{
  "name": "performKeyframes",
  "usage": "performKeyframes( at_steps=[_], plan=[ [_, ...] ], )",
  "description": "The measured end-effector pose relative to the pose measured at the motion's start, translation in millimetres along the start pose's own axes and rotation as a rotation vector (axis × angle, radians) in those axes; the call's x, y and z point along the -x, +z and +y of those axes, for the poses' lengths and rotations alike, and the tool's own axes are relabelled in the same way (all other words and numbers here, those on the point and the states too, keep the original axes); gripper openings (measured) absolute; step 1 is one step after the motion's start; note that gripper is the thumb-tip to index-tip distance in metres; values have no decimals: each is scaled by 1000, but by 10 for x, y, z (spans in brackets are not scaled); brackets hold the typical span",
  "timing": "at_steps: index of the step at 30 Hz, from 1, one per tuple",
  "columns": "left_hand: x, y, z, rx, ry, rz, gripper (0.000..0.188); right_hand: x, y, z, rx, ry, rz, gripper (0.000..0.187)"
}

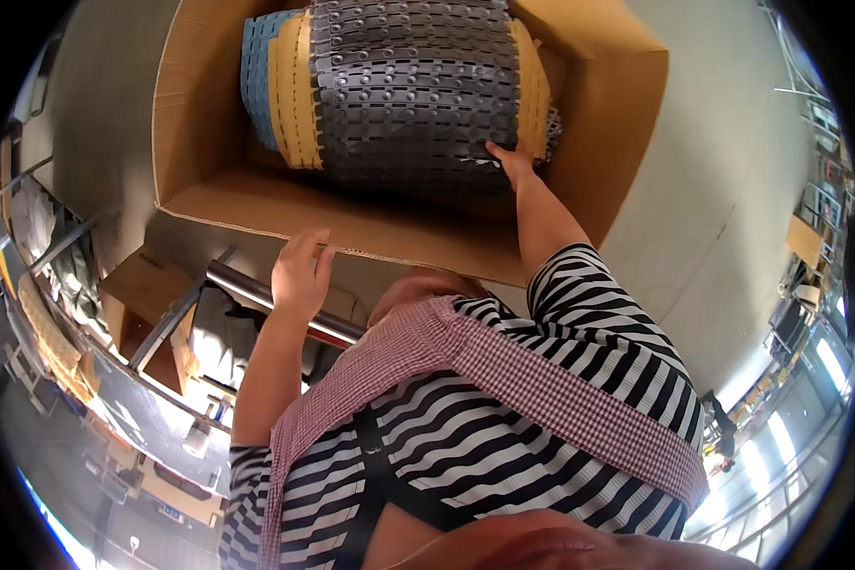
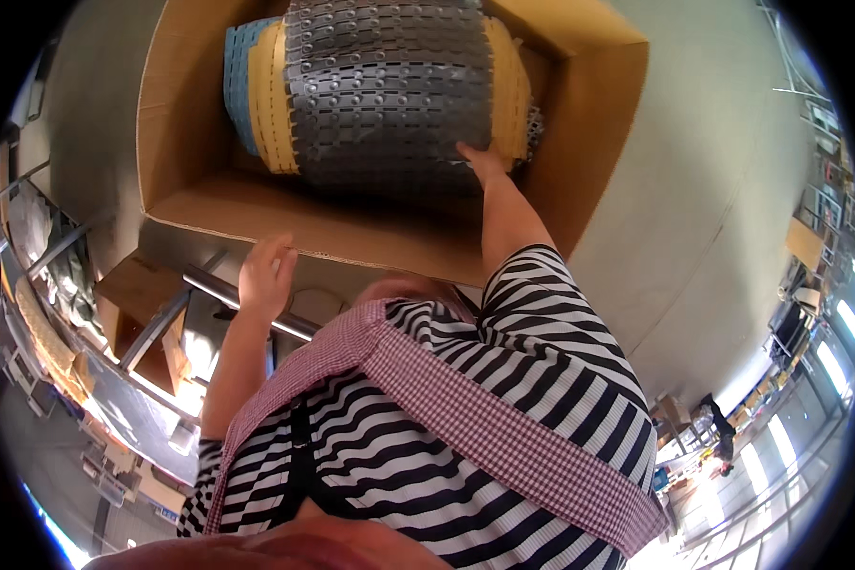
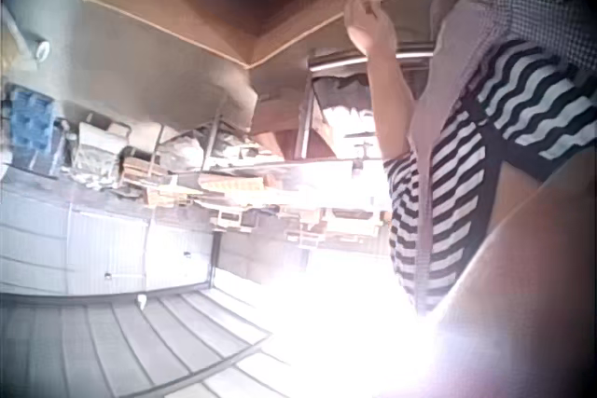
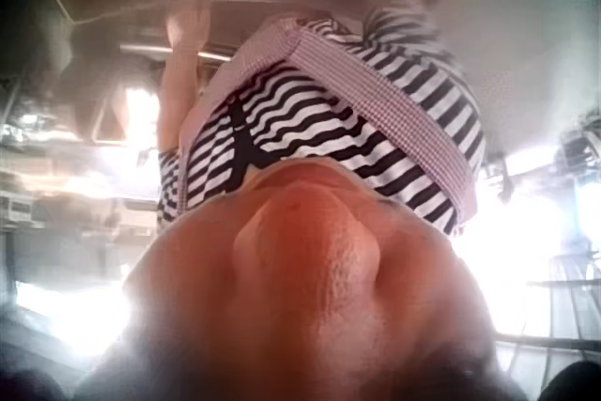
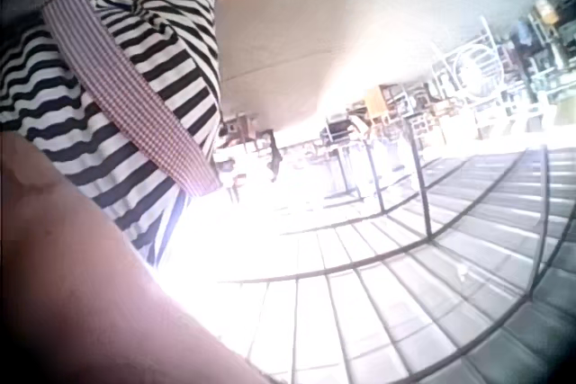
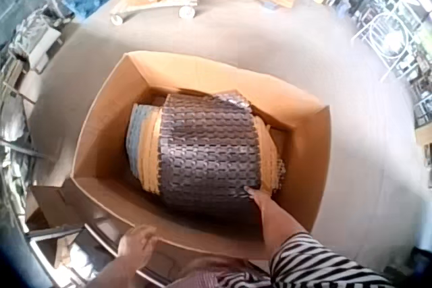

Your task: The person rolls up green rubber mats, secures them with clear adhesive tape, and places them into a large cardboard box.

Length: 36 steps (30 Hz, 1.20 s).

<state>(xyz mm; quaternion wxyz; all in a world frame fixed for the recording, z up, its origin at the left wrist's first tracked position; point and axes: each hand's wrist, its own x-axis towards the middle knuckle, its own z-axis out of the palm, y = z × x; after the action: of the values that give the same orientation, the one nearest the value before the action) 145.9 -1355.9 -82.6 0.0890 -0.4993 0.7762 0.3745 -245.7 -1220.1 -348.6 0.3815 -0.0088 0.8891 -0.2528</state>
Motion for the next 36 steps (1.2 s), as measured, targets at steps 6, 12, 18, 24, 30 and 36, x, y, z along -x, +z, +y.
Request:
performKeyframes(
  at_steps=[6, 12, 18, 24, 30, 36],
  plan=[
    [-1730, 327, -384, 418, -289, -161, 73, -443, 40, 466, -177, -246, -51, 93],
    [-2370, 992, -1079, 549, -400, -26, 89, -339, -119, 314, -96, -172, -163, 86],
    [-2410, 1342, -952, 385, -405, 130, 111, -404, -182, 290, -377, 136, -413, 87],
    [-2418, 765, -718, 807, -416, -375, 86, -652, -246, 554, -441, 142, -546, 88],
    [-1904, -28, 266, 672, -77, -390, 86, -631, -360, 435, -600, 354, -657, 90],
    [-1718, 306, 1316, 765, -179, -53, 93, -322, -193, 289, -765, 226, -767, 94]
  ],
)
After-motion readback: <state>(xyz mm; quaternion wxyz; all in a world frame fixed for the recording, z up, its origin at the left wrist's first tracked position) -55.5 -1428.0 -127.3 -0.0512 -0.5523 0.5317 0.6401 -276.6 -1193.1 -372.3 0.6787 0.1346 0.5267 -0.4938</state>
